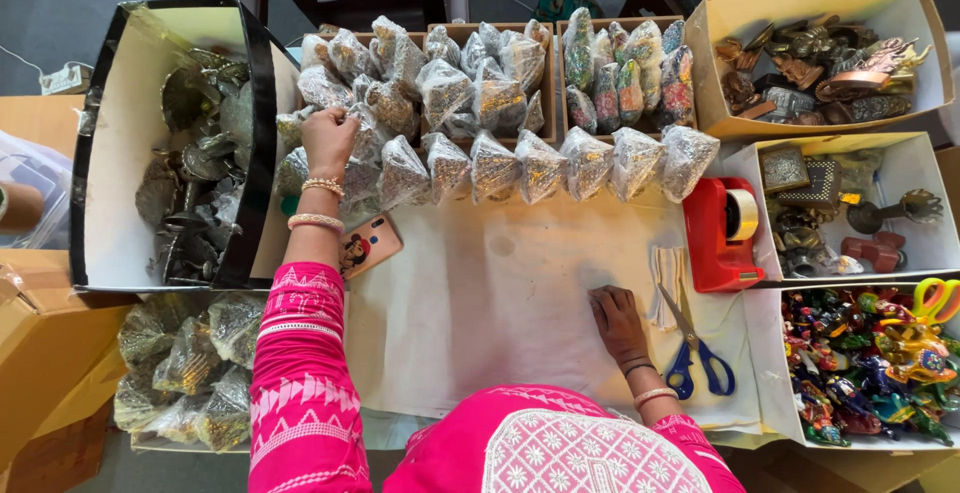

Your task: The person wraps small decorative items in bubble wrap using scissors to cut the material and rubber bands to secure the packages. The wrapped items are then placed into a cardboard box.

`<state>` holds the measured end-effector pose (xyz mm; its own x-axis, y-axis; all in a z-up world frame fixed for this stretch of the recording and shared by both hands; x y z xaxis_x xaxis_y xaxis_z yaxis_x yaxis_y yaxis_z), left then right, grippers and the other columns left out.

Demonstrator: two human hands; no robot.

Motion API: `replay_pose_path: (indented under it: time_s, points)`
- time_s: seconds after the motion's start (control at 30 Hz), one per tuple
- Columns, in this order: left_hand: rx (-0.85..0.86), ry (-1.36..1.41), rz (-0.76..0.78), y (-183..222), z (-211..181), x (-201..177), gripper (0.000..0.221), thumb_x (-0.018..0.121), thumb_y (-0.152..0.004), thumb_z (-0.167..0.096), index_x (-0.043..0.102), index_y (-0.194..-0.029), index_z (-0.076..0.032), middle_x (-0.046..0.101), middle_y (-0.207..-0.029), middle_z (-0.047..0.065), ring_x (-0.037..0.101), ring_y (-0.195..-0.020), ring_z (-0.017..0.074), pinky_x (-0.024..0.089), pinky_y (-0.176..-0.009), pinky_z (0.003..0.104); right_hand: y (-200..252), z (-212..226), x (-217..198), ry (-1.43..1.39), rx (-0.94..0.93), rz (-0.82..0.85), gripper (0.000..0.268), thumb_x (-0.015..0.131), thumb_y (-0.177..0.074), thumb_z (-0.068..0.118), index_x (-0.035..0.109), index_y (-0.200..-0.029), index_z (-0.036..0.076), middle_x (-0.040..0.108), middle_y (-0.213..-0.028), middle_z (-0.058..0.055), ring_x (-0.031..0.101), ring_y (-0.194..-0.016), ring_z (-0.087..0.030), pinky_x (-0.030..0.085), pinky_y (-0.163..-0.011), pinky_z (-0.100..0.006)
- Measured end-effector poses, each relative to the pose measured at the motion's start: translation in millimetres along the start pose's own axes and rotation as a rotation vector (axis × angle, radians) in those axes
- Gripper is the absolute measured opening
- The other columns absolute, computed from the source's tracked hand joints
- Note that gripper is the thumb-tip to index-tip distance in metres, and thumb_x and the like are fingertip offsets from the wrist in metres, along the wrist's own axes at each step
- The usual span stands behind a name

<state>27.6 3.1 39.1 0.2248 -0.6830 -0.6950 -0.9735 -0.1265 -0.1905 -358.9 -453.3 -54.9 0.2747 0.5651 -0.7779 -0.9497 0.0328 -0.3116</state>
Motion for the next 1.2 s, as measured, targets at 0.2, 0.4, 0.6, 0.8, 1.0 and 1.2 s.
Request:
replay_pose_path:
  time_s: [0.2, 0.4, 0.6, 0.8, 1.0, 1.2]
  points:
    - [0.084, 0.114, -0.160, 1, -12, -30, 0.013, 0.076, -0.087, -0.014, 0.079, -0.092, -0.002, 0.072, -0.070, 0.012, 0.067, -0.058, 0.0180, 0.050, -0.055, 0.034, 2, -4, 3, 0.000, 0.015, 0.000, 0.018, 0.065, -0.092, 0.008, 0.066, -0.110, 0.007, 0.062, -0.111, -0.011, 0.056, -0.107, -0.034, 0.048, -0.094, -0.043]
    - [0.127, 0.058, -0.316, 6, -13, -41, 0.020, 0.079, -0.084, -0.013, 0.078, -0.099, 0.000, 0.072, -0.075, 0.018, 0.070, -0.063, 0.0240, 0.053, -0.060, 0.036, 1, -3, 2, -0.002, 0.009, -0.005, 0.019, 0.065, -0.091, 0.008, 0.065, -0.110, 0.007, 0.062, -0.111, -0.011, 0.056, -0.108, -0.034, 0.048, -0.095, -0.043]
    - [0.142, 0.057, -0.251, 5, -11, -42, 0.022, 0.080, -0.079, -0.015, 0.079, -0.095, -0.001, 0.073, -0.076, 0.017, 0.072, -0.064, 0.0239, 0.055, -0.062, 0.035, 1, -2, 2, 0.014, 0.005, 0.006, 0.020, 0.066, -0.091, 0.007, 0.065, -0.110, 0.007, 0.062, -0.110, -0.012, 0.056, -0.107, -0.034, 0.048, -0.095, -0.043]
    - [0.059, 0.078, -0.123, 14, -13, -16, 0.018, 0.078, -0.083, -0.016, 0.078, -0.095, -0.002, 0.073, -0.074, 0.016, 0.073, -0.064, 0.0257, 0.056, -0.064, 0.036, 2, -4, 3, 0.014, 0.001, 0.001, 0.021, 0.065, -0.090, 0.007, 0.065, -0.111, 0.007, 0.062, -0.111, -0.011, 0.056, -0.107, -0.034, 0.048, -0.095, -0.043]
    - [0.022, -0.035, -0.151, 14, 9, -3, 0.020, 0.077, -0.084, -0.017, 0.078, -0.099, -0.004, 0.075, -0.084, 0.018, 0.074, -0.075, 0.0304, 0.058, -0.071, 0.039, 1, -2, 2, 0.020, 0.011, 0.003, 0.020, 0.065, -0.091, 0.007, 0.065, -0.111, 0.007, 0.062, -0.111, -0.012, 0.056, -0.107, -0.034, 0.048, -0.095, -0.043]
    - [-0.031, 0.051, -0.053, 8, 13, -7, 0.029, 0.079, -0.084, -0.025, 0.077, -0.106, -0.006, 0.076, -0.085, 0.015, 0.074, -0.074, 0.0275, 0.058, -0.072, 0.039, 0, 0, 0, 0.017, 0.006, -0.006, 0.020, 0.064, -0.091, 0.007, 0.065, -0.111, 0.007, 0.062, -0.111, -0.012, 0.056, -0.107, -0.034, 0.048, -0.094, -0.043]
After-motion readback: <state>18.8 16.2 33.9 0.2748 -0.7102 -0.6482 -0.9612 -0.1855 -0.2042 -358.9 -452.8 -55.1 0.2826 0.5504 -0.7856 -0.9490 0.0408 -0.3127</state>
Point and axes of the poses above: each hand's wrist, its own y-axis away from the middle knuckle, its own x-axis out of the palm, z = x × y, the point moved 4 cm from there along -y, towards the middle knuckle
